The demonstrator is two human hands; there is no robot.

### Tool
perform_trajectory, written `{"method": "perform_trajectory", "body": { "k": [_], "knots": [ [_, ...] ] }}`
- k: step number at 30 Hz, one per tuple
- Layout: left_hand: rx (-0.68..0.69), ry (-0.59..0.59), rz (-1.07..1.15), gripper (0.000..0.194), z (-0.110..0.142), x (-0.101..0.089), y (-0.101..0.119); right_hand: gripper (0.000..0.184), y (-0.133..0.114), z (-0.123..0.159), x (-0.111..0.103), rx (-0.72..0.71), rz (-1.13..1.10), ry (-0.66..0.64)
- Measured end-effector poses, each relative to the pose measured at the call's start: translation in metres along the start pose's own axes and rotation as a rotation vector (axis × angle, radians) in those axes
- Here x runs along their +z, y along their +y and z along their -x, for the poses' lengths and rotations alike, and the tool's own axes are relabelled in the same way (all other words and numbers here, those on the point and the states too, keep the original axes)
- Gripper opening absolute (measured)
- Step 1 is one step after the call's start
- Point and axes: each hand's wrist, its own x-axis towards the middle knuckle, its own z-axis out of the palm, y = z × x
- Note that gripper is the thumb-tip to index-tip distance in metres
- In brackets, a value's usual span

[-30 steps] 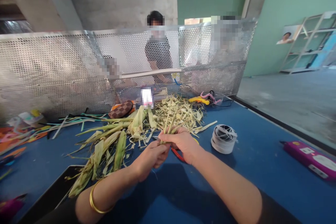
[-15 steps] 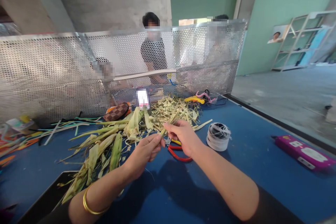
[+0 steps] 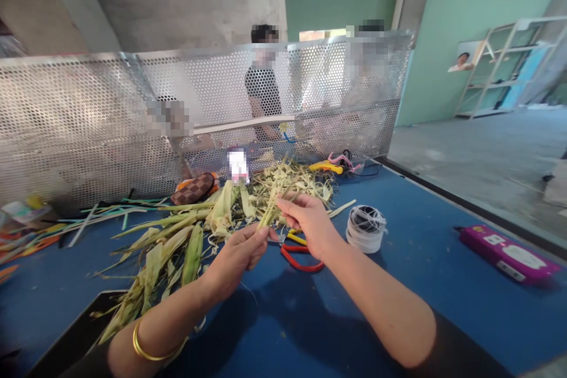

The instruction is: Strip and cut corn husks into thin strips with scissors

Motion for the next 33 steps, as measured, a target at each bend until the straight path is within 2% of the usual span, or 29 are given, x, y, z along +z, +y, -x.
{"method": "perform_trajectory", "body": {
  "k": [8, 19, 28, 33],
  "knots": [
    [0.032, 0.057, 0.096, 0.041, 0.0011, 0.0017, 0.0011, 0.021, 0.0005, 0.0032, 0.0056, -0.075, 0.038, 0.149],
    [0.028, 0.08, 0.08, 0.042, -0.0012, 0.002, -0.0018, 0.019, 0.0036, 0.0023, 0.0047, -0.019, -0.091, 0.108],
    [0.07, 0.087, 0.012, 0.041, -0.0003, 0.0028, -0.0031, 0.025, 0.0012, 0.004, 0.0082, -0.008, -0.121, 0.153],
    [0.058, 0.038, -0.066, 0.046, 0.0017, 0.0024, -0.0003, 0.027, 0.002, 0.0035, 0.0063, 0.014, -0.095, 0.139]
  ]
}}
